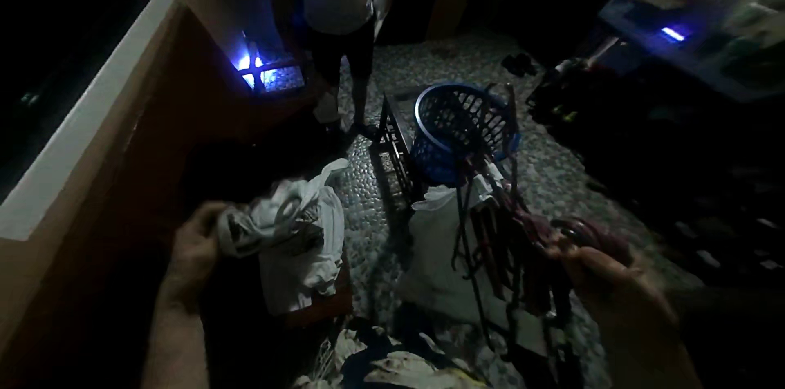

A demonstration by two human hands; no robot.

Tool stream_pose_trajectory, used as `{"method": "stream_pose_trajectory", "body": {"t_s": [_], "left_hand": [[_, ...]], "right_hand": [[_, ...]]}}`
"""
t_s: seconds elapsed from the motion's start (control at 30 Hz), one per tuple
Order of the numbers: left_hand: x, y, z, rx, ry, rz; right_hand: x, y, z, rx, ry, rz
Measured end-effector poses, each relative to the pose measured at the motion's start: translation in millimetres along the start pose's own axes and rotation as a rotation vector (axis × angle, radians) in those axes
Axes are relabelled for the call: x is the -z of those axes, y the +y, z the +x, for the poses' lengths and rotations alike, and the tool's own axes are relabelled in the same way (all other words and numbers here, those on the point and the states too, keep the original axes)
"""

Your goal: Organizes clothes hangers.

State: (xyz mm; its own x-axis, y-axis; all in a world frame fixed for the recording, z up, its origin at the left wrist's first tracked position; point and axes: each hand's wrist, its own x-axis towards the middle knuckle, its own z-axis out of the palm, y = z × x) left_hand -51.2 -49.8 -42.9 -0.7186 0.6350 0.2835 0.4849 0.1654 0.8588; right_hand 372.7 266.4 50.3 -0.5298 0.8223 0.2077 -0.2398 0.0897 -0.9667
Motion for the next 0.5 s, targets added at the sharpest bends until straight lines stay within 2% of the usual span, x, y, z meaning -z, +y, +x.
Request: {"method": "stream_pose_trajectory", "body": {"t_s": [0.03,0.07,0.1,0.13,0.17,0.2,0.3,0.37,0.43,0.5], "left_hand": [[-6,-25,-15,0.209,-0.110,0.259],[-17,-49,-28,0.438,-0.287,0.504],[-33,-71,-42,0.590,-0.465,0.695],[-49,-86,-52,0.676,-0.607,0.773],[-66,-93,-56,0.684,-0.685,0.762],[-84,-91,-54,0.617,-0.711,0.695],[-148,-50,-41,0.255,-0.704,0.406],[-193,-14,-37,-0.014,-0.629,0.282],[-233,17,-38,-0.261,-0.509,0.107],[-264,44,-44,-0.411,-0.385,0.003]], "right_hand": [[1,-1,-1,0.004,-0.006,-0.009],[1,-2,-3,-0.006,0.000,-0.018],[-1,-6,-6,-0.034,0.013,-0.025],[-10,-13,-8,-0.074,0.053,-0.037],[-21,-22,-9,-0.113,0.092,-0.064],[-28,-26,-11,-0.151,0.100,-0.082],[-18,-8,-20,-0.181,-0.010,-0.081],[-25,-7,-26,-0.210,-0.014,-0.107],[-24,-5,-32,-0.198,-0.102,-0.088],[-22,-9,-39,-0.179,-0.190,-0.089]]}}
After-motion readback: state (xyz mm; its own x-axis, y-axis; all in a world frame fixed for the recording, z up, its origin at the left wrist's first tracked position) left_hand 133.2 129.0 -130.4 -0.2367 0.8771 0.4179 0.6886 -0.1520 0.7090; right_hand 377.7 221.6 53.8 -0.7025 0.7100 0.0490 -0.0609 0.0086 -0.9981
